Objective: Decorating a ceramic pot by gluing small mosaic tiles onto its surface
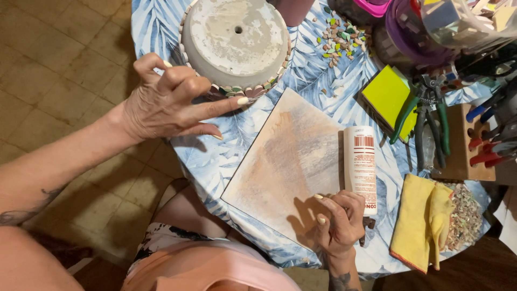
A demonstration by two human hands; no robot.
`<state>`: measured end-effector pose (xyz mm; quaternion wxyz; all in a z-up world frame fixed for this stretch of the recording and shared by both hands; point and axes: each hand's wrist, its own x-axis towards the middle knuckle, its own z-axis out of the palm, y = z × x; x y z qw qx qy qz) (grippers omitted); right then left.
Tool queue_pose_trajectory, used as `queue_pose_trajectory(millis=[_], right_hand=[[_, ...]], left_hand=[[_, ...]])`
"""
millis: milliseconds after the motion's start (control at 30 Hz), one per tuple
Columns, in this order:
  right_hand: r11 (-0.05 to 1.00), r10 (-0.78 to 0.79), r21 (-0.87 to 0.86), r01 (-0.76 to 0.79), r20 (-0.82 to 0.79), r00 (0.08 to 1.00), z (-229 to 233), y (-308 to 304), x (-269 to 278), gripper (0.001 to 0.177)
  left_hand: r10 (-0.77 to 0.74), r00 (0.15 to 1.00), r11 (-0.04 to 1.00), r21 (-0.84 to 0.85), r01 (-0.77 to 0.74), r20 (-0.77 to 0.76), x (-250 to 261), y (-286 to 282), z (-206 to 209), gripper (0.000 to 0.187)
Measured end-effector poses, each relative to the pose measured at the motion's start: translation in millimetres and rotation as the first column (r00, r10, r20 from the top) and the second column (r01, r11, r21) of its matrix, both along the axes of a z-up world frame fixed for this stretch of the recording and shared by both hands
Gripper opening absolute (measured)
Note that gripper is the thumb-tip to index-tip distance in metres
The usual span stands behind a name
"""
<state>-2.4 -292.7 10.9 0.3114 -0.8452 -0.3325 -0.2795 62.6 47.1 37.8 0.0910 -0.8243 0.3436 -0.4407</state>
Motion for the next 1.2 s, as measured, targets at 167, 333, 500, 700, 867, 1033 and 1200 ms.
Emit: queue_pose_trajectory(millis=[167, 333, 500, 700, 867, 1033, 1200], right_hand=[[1.000, -0.009, -0.011, 0.009, 0.000, 1.000, -0.1, 1.1, -0.2, 0.031], [1.000, -0.001, -0.004, 0.001, -0.013, 1.000, 0.1, 1.1, 0.0, 0.031], [1.000, -0.012, -0.013, 0.012, 0.004, 1.000, -1.5, 0.1, 0.1, 0.030], [1.000, -0.008, -0.008, 0.008, -0.014, 1.000, -0.4, 0.1, -0.1, 0.031], [1.000, -0.006, -0.008, 0.006, -0.017, 1.000, -1.5, -1.3, -0.1, 0.030], [1.000, 0.000, -0.006, 0.000, -0.006, 1.000, -2.8, -2.1, 0.3, 0.030], [1.000, -0.003, -0.005, 0.003, -0.014, 1.000, 6.0, 2.8, 0.0, 0.031]], left_hand=[[0.019, 0.997, 1.000, -0.002, -0.019, 0.069, -4.2, 0.6, -5.4, 0.049], [0.106, 0.990, 0.994, -0.046, -0.103, 0.088, -3.7, 1.5, -10.8, 0.055], [0.148, 0.988, 0.989, -0.027, -0.148, 0.031, -2.7, 1.8, -12.8, 0.060], [0.108, 0.993, 0.993, -0.057, -0.106, 0.039, 0.6, -0.3, -13.8, 0.058], [0.107, 0.994, 0.992, -0.062, -0.105, 0.022, 0.2, -1.3, -13.1, 0.057], [0.101, 0.994, 0.993, -0.059, -0.099, 0.032, 0.0, -1.6, -11.9, 0.058], [0.018, 0.994, 0.987, -0.162, 0.000, 0.108, -0.7, -4.2, -23.5, 0.058]])
